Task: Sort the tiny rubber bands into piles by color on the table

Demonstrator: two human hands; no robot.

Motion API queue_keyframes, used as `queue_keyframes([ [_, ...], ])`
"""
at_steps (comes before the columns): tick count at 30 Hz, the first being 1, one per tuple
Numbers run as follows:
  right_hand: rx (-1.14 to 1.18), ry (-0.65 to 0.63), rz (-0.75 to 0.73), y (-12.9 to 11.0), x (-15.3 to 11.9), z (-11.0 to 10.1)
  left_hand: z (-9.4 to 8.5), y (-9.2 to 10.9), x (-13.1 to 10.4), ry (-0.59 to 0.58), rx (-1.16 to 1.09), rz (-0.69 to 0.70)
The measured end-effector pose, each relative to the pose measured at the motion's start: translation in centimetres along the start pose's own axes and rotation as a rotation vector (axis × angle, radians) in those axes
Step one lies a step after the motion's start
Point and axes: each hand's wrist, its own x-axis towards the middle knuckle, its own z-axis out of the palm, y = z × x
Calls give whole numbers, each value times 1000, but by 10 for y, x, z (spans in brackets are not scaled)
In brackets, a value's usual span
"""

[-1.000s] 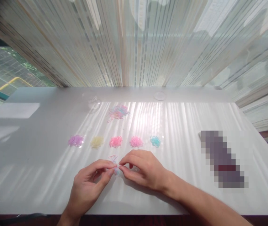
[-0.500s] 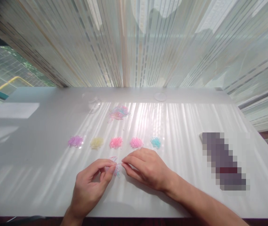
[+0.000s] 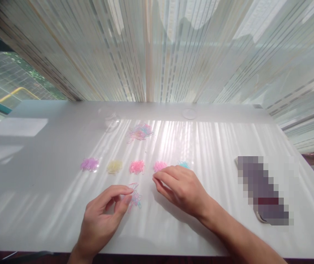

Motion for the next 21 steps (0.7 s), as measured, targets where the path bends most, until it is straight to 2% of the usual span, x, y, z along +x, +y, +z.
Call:
queue_keyframes([
  [4,-126,13,27,15,2,-11,-14,-7,2,-3,74,-3],
  [7,-166,-35,49,21,0,-14,-20,-14,2,20,138,0],
  [14,-169,-147,66,19,-2,-12,-16,-21,-3,-21,130,68],
  [21,-178,-170,90,17,-3,-9,-16,-23,-4,-36,126,78],
])
